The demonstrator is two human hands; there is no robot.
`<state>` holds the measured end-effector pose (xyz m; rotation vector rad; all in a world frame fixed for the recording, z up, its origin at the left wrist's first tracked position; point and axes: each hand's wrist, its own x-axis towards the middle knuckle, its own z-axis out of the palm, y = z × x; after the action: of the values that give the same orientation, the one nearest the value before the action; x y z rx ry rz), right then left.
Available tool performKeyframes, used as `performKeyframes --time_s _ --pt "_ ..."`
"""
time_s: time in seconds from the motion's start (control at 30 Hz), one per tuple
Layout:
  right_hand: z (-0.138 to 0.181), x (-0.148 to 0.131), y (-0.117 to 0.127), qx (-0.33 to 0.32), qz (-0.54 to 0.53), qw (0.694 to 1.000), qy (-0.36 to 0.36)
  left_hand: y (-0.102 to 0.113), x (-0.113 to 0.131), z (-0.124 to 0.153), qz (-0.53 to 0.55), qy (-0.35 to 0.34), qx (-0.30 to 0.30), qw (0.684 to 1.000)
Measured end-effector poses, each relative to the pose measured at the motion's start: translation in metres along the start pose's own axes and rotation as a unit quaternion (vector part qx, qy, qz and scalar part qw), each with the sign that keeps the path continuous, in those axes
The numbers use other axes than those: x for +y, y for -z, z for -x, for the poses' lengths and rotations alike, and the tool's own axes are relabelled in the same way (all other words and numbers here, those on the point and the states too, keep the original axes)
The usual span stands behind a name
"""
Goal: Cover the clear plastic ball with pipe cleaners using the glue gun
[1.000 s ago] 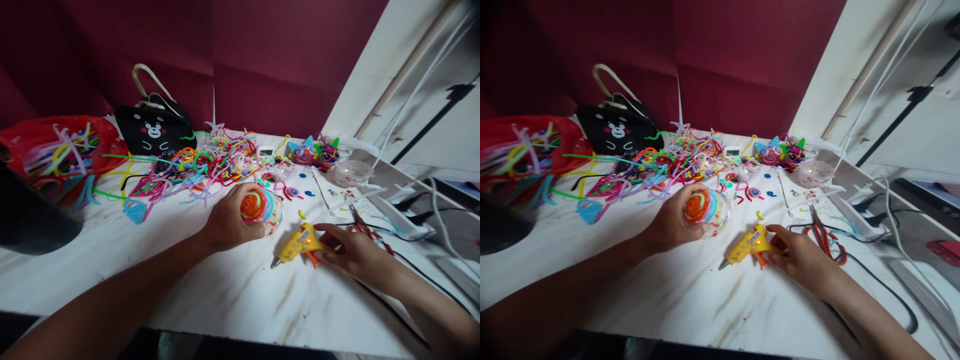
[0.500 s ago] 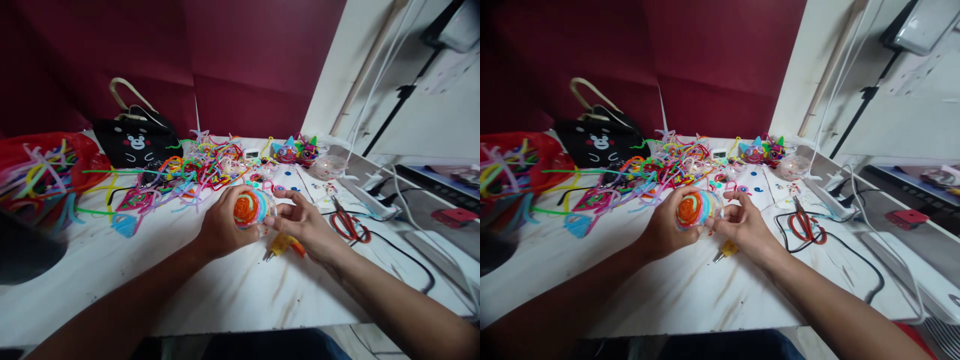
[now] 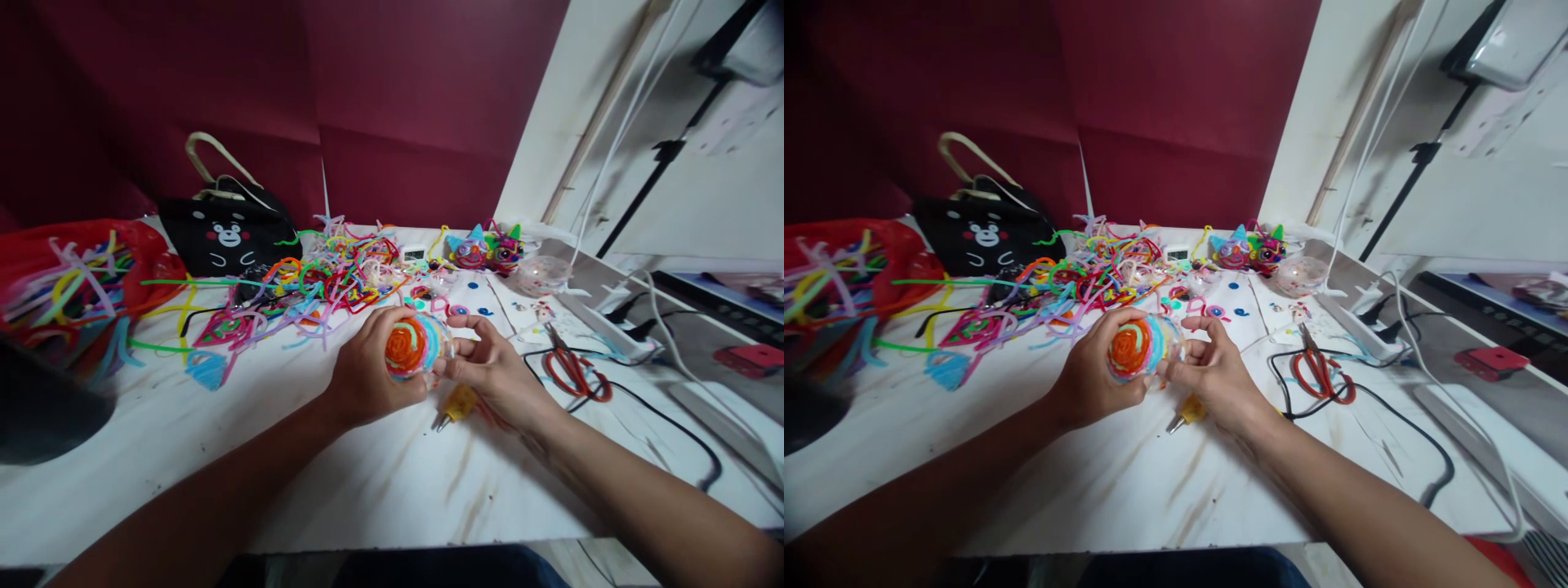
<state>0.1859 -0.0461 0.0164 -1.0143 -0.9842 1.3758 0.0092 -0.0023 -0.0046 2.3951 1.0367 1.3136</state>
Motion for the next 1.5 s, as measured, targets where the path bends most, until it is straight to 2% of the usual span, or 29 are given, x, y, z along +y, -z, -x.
performKeyframes --time_s 0.2,0.43,0.7,0.97,1.27,1.5 --pt "-0.001 0.003 0.002 -0.030 -0.034 0.999 -0.013 0.000 0.002 0.000 -0.002 -0.017 0.000 1.000" --pt "-0.002 0.012 0.007 -0.028 -0.077 0.997 -0.004 -0.003 0.005 0.003 0.000 -0.040 -0.004 0.999" --pt "0.002 0.010 0.006 -0.023 -0.081 0.996 -0.011 -0.008 0.002 0.005 0.046 -0.060 -0.018 0.997" --pt "0.004 0.016 0.010 -0.040 -0.071 0.997 -0.002 -0.010 0.001 0.008 0.052 -0.050 -0.022 0.997" --pt "0.003 0.019 0.017 -0.064 -0.052 0.997 -0.003 -0.012 0.004 0.009 0.068 0.044 -0.034 0.996" --pt "0.005 0.016 0.019 -0.082 -0.075 0.994 -0.022 -0.012 0.003 0.009 0.094 0.084 -0.051 0.991"
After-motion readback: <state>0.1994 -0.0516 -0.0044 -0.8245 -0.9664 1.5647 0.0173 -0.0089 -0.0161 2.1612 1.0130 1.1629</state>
